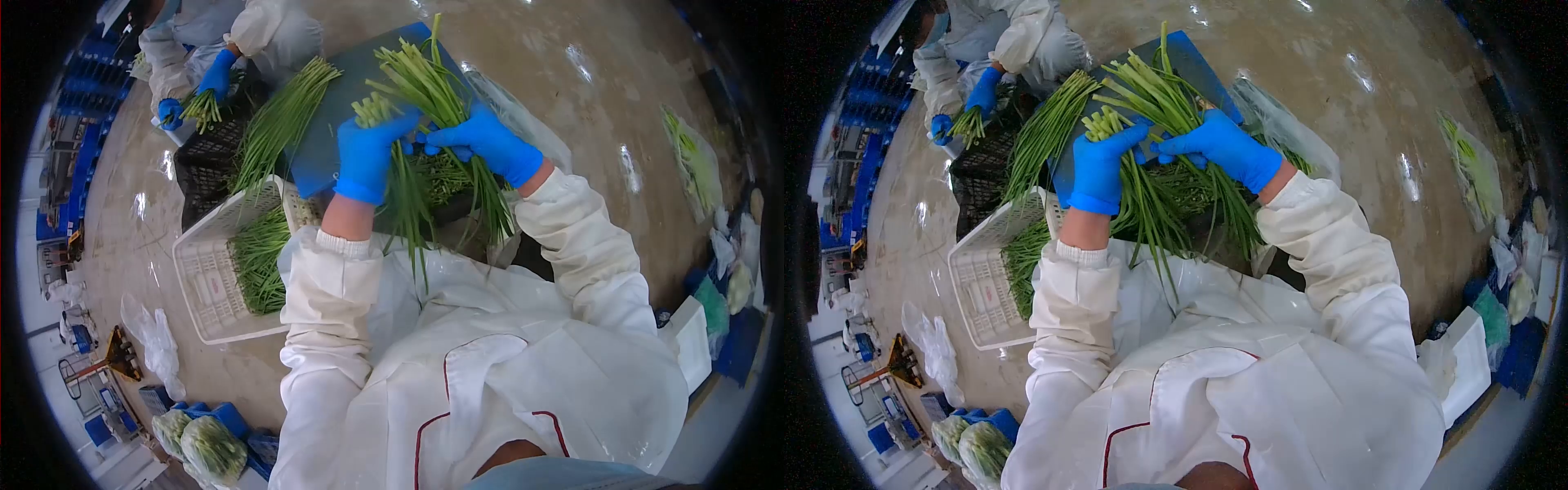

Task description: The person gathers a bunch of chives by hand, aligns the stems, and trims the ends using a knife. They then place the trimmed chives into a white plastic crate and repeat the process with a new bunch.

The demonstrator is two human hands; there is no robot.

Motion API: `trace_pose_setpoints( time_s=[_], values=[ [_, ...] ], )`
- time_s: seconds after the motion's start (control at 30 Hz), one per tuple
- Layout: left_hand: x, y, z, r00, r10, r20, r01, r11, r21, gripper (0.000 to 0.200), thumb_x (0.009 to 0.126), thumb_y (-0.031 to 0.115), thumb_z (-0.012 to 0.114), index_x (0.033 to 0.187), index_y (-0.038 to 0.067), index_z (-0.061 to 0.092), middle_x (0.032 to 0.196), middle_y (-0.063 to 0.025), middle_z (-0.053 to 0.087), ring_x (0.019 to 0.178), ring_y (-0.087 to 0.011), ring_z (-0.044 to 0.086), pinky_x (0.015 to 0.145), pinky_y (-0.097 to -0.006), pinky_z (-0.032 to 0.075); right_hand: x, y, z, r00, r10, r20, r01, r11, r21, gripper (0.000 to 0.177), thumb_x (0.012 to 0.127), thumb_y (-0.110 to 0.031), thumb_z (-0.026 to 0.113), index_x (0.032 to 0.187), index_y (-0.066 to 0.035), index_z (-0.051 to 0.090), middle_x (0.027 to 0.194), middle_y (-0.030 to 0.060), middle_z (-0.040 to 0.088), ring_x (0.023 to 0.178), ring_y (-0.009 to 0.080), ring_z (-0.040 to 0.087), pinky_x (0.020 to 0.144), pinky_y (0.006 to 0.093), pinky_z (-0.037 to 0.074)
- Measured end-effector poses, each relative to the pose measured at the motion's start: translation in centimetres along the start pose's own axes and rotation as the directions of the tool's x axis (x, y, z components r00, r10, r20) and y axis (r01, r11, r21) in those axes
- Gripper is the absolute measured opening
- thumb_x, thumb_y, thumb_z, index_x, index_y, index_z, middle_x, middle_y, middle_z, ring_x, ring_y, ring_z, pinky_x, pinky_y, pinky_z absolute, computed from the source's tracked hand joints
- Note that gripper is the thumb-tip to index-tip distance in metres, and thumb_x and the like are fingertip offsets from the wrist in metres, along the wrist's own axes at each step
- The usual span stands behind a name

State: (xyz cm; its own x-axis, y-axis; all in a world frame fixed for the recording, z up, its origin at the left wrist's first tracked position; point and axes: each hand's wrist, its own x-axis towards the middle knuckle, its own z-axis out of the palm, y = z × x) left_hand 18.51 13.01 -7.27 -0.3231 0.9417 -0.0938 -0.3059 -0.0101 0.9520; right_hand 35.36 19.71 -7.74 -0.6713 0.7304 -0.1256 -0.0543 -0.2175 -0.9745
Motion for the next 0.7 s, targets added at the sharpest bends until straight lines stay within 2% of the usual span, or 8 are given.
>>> trace_pose_setpoints(
  time_s=[0.1, 0.17, 0.27, 0.4, 0.43, 0.53, 0.57, 0.7],
  values=[
    [0.6, -0.1, -1.1, 0.985, 0.068, -0.16, -0.068, 0.998, 0.001, 0.017, 0.071, 0.007, 0.074, 0.082, 0.0, 0.064, 0.071, -0.0062, 0.061, 0.055, -0.0146, 0.056, 0.051, -0.0266, 0.044, 0.6, -0.7, -1.1, 0.993, 0.116, 0.024, -0.113, 0.99, -0.089, 0.028, 0.073, -0.016, 0.075, 0.095, -0.007, 0.062, 0.068, 0.0034, 0.064, 0.047, 0.0056, 0.047, 0.041, 0.0192, 0.031],
    [1.0, 0.5, -2.2, 0.967, 0.084, -0.239, -0.084, 0.996, 0.011, 0.016, 0.071, 0.007, 0.074, 0.08, 0.001, 0.063, 0.07, -0.0058, 0.06, 0.054, -0.0139, 0.054, 0.051, -0.0261, 0.044, 0.2, -0.9, -1.2, 0.995, 0.095, 0.02, -0.092, 0.988, -0.126, 0.028, 0.075, -0.019, 0.072, 0.098, -0.006, 0.061, 0.067, 0.0018, 0.062, 0.05, 0.0037, 0.045, 0.044, 0.018, 0.03],
    [1.7, 1.4, -3.9, 0.926, 0.093, -0.367, -0.107, 0.994, -0.018, 0.014, 0.076, 0.005, 0.068, 0.087, -0.003, 0.066, 0.069, -0.0058, 0.059, 0.053, -0.0136, 0.053, 0.047, -0.0253, 0.042, -0.2, -0.8, -2.0, 0.994, 0.105, -0.002, -0.104, 0.983, -0.152, 0.027, 0.077, -0.02, 0.07, 0.097, -0.005, 0.062, 0.068, 0.0011, 0.061, 0.05, 0.0029, 0.043, 0.045, 0.0176, 0.03],
    [1.3, 0.5, -3.3, 0.957, 0.068, -0.281, -0.07, 0.998, 0.005, 0.016, 0.077, 0.006, 0.07, 0.091, -0.001, 0.066, 0.075, -0.0069, 0.063, 0.052, -0.0129, 0.054, 0.045, -0.025, 0.042, -0.6, -1.4, -2.1, 0.997, 0.076, -0.004, -0.076, 0.993, -0.094, 0.026, 0.076, -0.019, 0.07, 0.097, -0.005, 0.062, 0.069, 0.0016, 0.062, 0.049, 0.0029, 0.041, 0.044, 0.018, 0.03],
    [1.2, 0.1, -2.9, 0.947, -0.002, -0.321, 0.03, 0.996, 0.081, 0.019, 0.074, 0.006, 0.072, 0.091, 0.0, 0.065, 0.079, -0.008, 0.065, 0.054, -0.0128, 0.055, 0.047, -0.0252, 0.043, -0.6, -1.5, -2.0, 0.997, 0.078, -0.002, -0.078, 0.993, -0.093, 0.027, 0.076, -0.018, 0.07, 0.098, -0.005, 0.062, 0.07, 0.0018, 0.062, 0.05, 0.0029, 0.042, 0.045, 0.0181, 0.031],
    [0.4, -0.1, -1.7, 0.991, 0.035, -0.13, -0.024, 0.996, 0.086, 0.019, 0.073, 0.006, 0.073, 0.088, -0.001, 0.064, 0.08, -0.0085, 0.065, 0.057, -0.013, 0.056, 0.048, -0.0256, 0.044, -0.6, -1.3, -1.7, 0.998, 0.051, -0.02, -0.053, 0.993, -0.108, 0.029, 0.075, -0.015, 0.071, 0.1, -0.005, 0.062, 0.073, 0.0022, 0.064, 0.053, 0.0032, 0.046, 0.046, 0.0182, 0.032],
    [0.3, -0.1, -1.4, 0.991, 0.008, -0.134, 0.005, 0.995, 0.099, 0.018, 0.072, 0.004, 0.072, 0.087, -0.002, 0.064, 0.081, -0.0089, 0.065, 0.059, -0.0135, 0.057, 0.048, -0.0257, 0.044, -0.6, -0.8, -1.5, 0.999, 0.016, -0.041, -0.021, 0.992, -0.125, 0.029, 0.075, -0.014, 0.071, 0.101, -0.005, 0.062, 0.074, 0.0024, 0.064, 0.055, 0.0035, 0.048, 0.047, 0.0182, 0.033],
    [0.0, -0.2, -0.4, 0.997, 0.067, -0.039, -0.065, 0.997, 0.036, 0.013, 0.072, 0.004, 0.069, 0.082, -0.003, 0.064, 0.074, -0.0065, 0.062, 0.055, -0.0147, 0.056, 0.048, -0.0268, 0.044, -0.6, -0.7, -0.7, 0.991, -0.107, -0.079, 0.089, 0.973, -0.214, 0.037, 0.069, -0.011, 0.076, 0.101, -0.004, 0.059, 0.076, 0.0035, 0.065, 0.065, 0.0087, 0.059, 0.05, 0.0191, 0.04]
  ],
)
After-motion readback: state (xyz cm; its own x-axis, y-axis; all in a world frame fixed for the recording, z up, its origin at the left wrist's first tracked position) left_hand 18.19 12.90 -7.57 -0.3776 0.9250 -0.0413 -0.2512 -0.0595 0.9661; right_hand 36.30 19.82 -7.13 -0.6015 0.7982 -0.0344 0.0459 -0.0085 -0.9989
